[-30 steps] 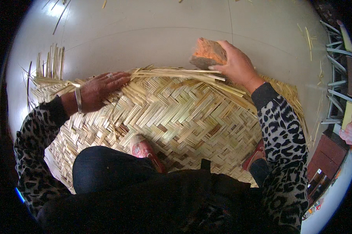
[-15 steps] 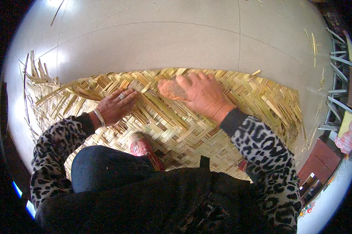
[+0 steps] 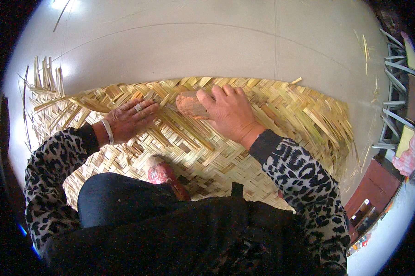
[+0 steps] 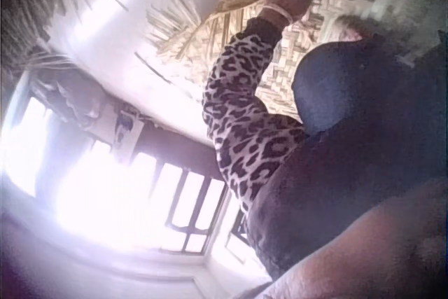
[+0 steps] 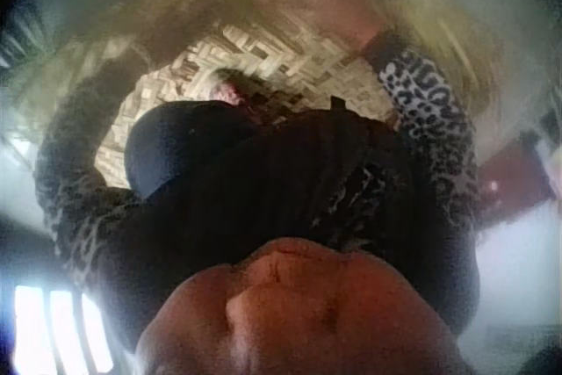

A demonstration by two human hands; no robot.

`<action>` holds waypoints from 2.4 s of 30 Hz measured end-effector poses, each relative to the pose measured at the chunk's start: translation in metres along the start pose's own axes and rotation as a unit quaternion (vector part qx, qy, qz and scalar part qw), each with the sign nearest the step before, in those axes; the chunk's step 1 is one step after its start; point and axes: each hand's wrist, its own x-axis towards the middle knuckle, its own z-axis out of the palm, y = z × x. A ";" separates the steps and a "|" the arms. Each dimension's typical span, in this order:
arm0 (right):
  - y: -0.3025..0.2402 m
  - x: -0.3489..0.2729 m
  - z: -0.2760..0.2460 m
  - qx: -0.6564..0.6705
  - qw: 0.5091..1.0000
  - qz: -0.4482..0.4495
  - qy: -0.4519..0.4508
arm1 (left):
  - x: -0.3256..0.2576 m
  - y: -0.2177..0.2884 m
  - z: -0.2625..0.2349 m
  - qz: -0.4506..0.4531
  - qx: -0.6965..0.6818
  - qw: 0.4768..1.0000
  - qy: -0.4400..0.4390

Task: The person weaves a flat mat or basket base using dried palm leaves. They interlace strips by hand, then repeatedly tap the woven area with a brick to compact and flatten the weave. The person adjusts the leaf strips and continues the interlacing pattern throughout the clip.

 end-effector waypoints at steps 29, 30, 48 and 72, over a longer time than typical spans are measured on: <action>0.023 0.074 -0.073 0.102 0.979 0.024 0.177 | -0.002 0.012 0.029 -0.028 0.003 1.000 0.005; 0.013 0.083 -0.079 0.101 0.980 0.046 0.164 | -0.001 0.012 0.028 -0.030 -0.007 1.000 0.004; -0.041 0.107 -0.009 -0.011 1.000 -0.020 0.004 | -0.001 0.011 0.034 -0.016 -0.012 1.000 0.020; -0.015 0.130 -0.019 0.057 0.996 -0.014 -0.062 | -0.011 0.009 0.017 0.019 0.034 0.997 0.064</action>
